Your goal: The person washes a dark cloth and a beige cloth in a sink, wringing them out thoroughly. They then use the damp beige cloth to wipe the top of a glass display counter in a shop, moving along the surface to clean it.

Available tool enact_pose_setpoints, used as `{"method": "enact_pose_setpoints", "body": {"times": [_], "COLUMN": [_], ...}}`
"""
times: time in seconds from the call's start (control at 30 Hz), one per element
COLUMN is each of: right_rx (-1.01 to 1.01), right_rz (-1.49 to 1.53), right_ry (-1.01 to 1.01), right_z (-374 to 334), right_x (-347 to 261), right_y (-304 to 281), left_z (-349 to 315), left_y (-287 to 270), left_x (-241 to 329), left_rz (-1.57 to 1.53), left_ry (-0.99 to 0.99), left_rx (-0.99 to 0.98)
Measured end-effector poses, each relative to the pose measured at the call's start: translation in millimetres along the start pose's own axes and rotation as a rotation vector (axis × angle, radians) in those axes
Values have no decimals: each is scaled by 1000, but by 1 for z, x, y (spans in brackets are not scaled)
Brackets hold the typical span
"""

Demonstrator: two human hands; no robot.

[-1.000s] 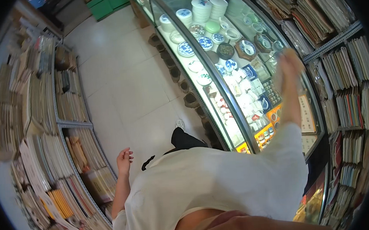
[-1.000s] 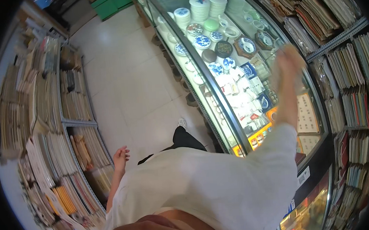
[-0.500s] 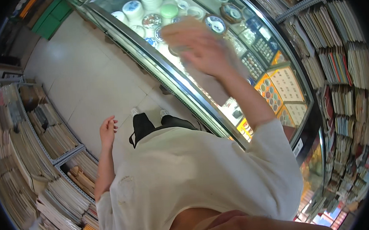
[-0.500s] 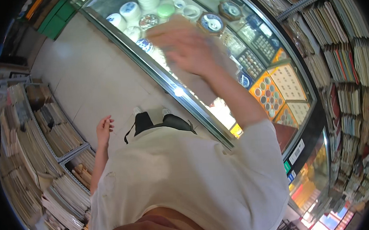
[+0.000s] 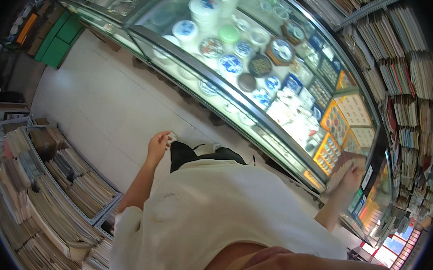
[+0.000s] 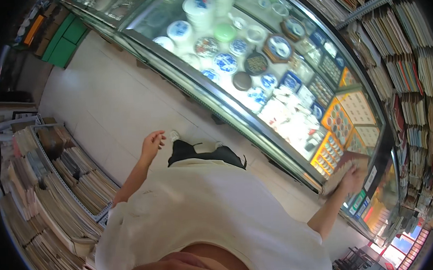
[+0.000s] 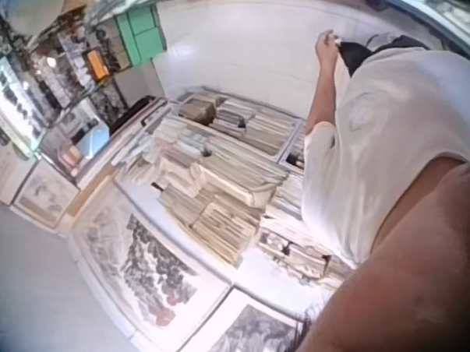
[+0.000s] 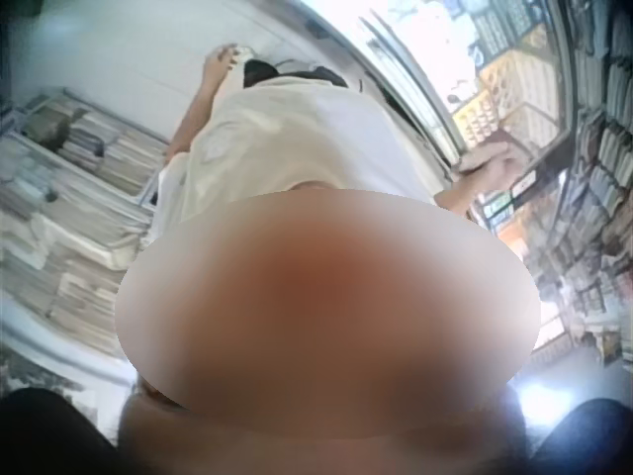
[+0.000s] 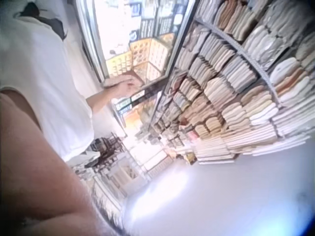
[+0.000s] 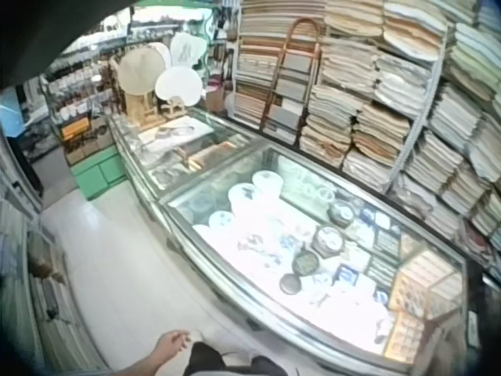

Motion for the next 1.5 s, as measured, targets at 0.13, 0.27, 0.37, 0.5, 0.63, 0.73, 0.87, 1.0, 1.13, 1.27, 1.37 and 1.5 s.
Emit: {"method": "enact_pose_setpoints", "body": {"times": [0.13,0.27,0.37,0.5,0.63,0.73,0.87,1.0,1.13,1.27,1.37,1.5], "right_rx": [82,227,-15,22,145,94,197,247,184,45,123,198], "right_rz": [89,403,478,481,626,644,414,314,74,246,229,374], "right_ry": [-401,-802,-1014,-1558,-1871,-1564,-695,7,235,-291,-852,-1445], "right_z": [-24,-123,-238,-452,-472,-322,-91,-8,-40,50,19,-79], "right_x": [-267,-611,-803,-915,-868,-799,-572,-260,-367,-624,-903,-1162], "right_y": [-11,-80,-106,-151,-161,-125,-78,-57,-82,-71,-80,-128], "left_z": [-5,-32,-43,-46,-9,26,72,124,151,185,191,188], "left_y": [-100,-208,-255,-281,-284,-289,-313,-326,-369,-396,-436,-466], "left_x": [-30,-62,-85,-107,-93,-59,-26,5,26,69,90,87], "left_rz": [-71,-197,-261,-293,-266,-177,-68,-53,16,29,2,-39], "left_ry": [-80,-128,-116,-206,-202,-192,-140,-142,-211,-182,-146,-221], "left_rx": [113,289,352,365,259,196,167,149,218,245,371,501]}}
Point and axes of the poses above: each hand's wrist, its own z-axis towards the middle knuckle, its own y-axis out of the palm, x = y × z, the point moved 10 cm from there along z, towards the middle knuckle, and after that the axes turned 4 degrees about -y, right-handed, at the moved point
